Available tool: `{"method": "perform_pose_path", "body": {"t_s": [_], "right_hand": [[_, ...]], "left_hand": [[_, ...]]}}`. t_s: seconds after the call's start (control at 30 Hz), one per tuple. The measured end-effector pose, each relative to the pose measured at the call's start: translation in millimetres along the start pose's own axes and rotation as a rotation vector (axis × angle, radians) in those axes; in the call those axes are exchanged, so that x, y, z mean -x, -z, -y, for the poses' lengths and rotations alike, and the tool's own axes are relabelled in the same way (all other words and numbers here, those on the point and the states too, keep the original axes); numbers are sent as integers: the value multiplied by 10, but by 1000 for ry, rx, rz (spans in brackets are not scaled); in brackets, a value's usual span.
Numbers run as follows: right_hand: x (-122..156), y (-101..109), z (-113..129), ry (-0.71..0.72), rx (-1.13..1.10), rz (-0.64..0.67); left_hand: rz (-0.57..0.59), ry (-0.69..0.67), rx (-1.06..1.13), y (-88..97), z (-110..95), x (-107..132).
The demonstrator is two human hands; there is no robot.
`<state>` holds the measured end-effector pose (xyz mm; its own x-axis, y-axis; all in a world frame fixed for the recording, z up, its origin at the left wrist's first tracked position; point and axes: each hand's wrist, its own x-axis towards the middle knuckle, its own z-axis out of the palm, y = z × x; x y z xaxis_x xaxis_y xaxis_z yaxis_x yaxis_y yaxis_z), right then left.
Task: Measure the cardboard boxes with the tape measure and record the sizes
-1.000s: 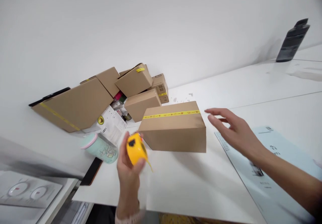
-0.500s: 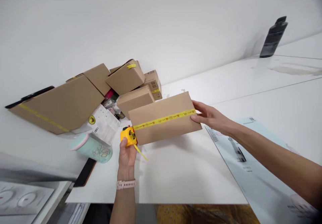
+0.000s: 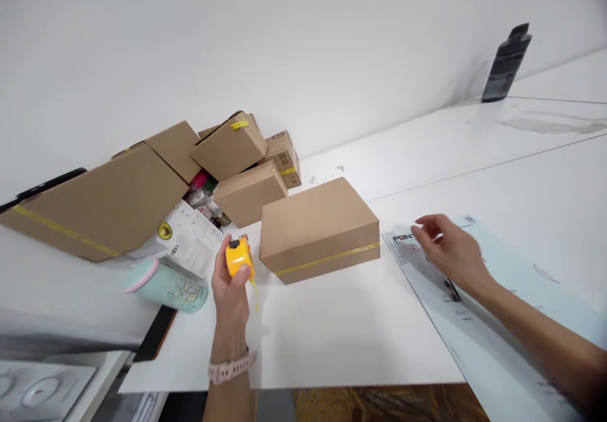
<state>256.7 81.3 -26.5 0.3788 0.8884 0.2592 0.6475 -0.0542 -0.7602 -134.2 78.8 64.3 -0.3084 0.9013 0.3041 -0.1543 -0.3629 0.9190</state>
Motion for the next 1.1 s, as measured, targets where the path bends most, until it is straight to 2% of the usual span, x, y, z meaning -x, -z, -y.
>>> {"method": "perform_pose_path", "body": {"t_s": [0.07,0.17,0.3,0.4,0.47,0.53,0.67,0.73,0.8,0.83,0.9,0.93,1.0,1.1], "right_hand": [[-77,94,-98,-97,219,26],[-126,104,-160,-154,444,213],[-82,0,-167,-20,551,339],[-62,-22,-211,109,502,374],[-68,19,-254,108,349,377],[-89,93,-287,18,53,356],[-158,245,-295,-170,-665,297],[-183,279,-269,-199,-863,316],[-186,273,-228,-218,-913,334],[-180,257,-206,-224,-902,339],[-152,210,-167,-230,-854,334],[-134,185,-152,-233,-822,324],[-93,144,-132,-259,-748,301],[-36,122,-109,-301,-669,360]], "left_hand": [[64,-50,-165,-206,-136,-92],[188,-113,-526,-612,-189,-228],[334,-190,-934,-1065,-78,-347],[393,-219,-988,-1204,20,-376],[397,-215,-987,-1213,66,-386],[381,-244,-1014,-1186,91,-402],[305,-463,-1204,-1162,73,-383],[254,-639,-1222,-1217,64,-248],[276,-823,-1087,-1315,118,23],[342,-897,-974,-1371,182,203],[681,-913,-773,-1473,393,599],[806,-899,-736,-1514,530,787],[996,-844,-792,-1570,819,1086],[1153,-762,-956,-1602,1131,1289]]}}
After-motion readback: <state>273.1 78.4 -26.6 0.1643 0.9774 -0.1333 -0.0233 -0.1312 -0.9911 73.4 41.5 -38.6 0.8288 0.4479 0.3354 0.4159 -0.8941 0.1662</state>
